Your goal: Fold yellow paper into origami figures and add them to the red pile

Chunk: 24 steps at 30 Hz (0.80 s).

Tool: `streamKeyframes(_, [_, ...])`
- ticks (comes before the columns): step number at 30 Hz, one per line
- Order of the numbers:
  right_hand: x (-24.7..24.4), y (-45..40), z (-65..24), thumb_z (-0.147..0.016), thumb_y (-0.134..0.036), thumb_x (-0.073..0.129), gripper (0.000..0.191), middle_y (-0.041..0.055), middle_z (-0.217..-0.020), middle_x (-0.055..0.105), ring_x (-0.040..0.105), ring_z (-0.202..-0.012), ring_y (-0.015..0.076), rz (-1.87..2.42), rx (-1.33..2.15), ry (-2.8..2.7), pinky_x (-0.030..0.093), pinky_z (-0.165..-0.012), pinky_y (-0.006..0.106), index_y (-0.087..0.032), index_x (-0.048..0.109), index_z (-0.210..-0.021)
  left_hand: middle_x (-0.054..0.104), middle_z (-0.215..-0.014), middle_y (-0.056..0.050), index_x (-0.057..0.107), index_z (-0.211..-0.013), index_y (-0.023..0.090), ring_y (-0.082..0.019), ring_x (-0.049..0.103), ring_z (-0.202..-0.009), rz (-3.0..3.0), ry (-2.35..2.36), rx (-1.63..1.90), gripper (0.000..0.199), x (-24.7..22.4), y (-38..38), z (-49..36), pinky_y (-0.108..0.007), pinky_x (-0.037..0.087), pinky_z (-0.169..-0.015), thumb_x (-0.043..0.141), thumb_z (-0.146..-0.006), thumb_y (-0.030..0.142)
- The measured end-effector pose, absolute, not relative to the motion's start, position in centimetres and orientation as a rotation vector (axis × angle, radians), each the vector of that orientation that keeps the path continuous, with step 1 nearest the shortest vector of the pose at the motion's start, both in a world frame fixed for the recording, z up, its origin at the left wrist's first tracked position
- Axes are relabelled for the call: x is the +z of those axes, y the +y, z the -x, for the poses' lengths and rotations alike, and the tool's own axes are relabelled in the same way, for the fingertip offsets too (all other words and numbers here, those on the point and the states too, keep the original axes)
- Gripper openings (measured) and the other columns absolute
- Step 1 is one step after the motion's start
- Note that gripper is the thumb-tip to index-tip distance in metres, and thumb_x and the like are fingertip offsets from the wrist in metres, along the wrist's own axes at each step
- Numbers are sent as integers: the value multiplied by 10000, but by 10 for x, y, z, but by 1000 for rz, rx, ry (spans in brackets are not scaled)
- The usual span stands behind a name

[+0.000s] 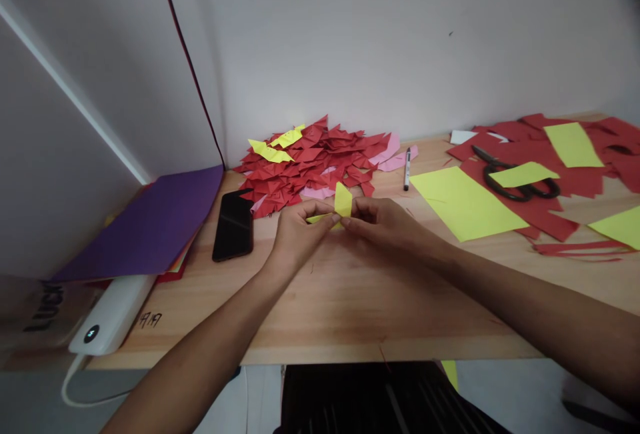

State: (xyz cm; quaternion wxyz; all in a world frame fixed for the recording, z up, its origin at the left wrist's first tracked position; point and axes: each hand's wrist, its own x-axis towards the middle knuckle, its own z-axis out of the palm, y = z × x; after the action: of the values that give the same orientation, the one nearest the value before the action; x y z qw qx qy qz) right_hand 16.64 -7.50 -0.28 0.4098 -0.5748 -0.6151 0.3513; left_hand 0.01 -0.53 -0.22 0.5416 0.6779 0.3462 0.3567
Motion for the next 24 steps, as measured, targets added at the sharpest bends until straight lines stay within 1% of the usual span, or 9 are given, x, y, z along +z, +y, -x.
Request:
streamKeyframes(3, [-2, -74, -166, -839, -400, 563, 249, -21, -634, 494, 429, -576, 110, 1482, 874, -1554, 289, -505, 248, -172, 566, -740, 718, -848, -62, 739, -762, 158, -157, 636, -757, -1636, 820, 857, 96, -2, -7, -1, -278, 485, -712, 695, -704, 220])
streamKeyframes(9, [-9, -71, -169, -821, -360, 554, 195, -20, -662, 530, 455, -580, 110, 1483, 978, -1523, 311, -513, 241, -172, 582, -780, 714, -834, -61, 729, -766, 146, -150, 627, -745, -1671, 858, 864, 102, -1, -9, -2, -264, 475, -682, 692, -711, 223])
streamKeyframes(13, [-9, -70, -173, -813, -384, 563, 215, -28, -633, 517, 441, -545, 102, 1475, 1048, -1498, 299, -490, 235, -175, 569, -761, 711, -887, -63, 704, -842, 142, -145, 631, -764, -1664, 853, 870, 151, -2, -9, -2, -251, 473, -673, 695, -711, 217])
streamKeyframes(19, [-5, -72, -173, -825, -400, 558, 248, -21, -641, 520, 452, -567, 106, 1489, 969, -1562, 310, -512, 237, -172, 556, -729, 697, -904, -49, 643, -910, 159, -134, 626, -761, -1618, 801, 885, 245, -5, -6, -3, -235, 461, -658, 727, -687, 218])
streamKeyframes(24, [-6, -73, -172, -833, -395, 547, 248, -20, -656, 525, 454, -586, 107, 1481, 922, -1606, 316, -528, 237, -166, 587, -749, 660, -781, -33, 674, -760, 137, -118, 578, -707, -1634, 788, 793, 167, -5, -3, -1, -232, 434, -650, 711, -719, 294])
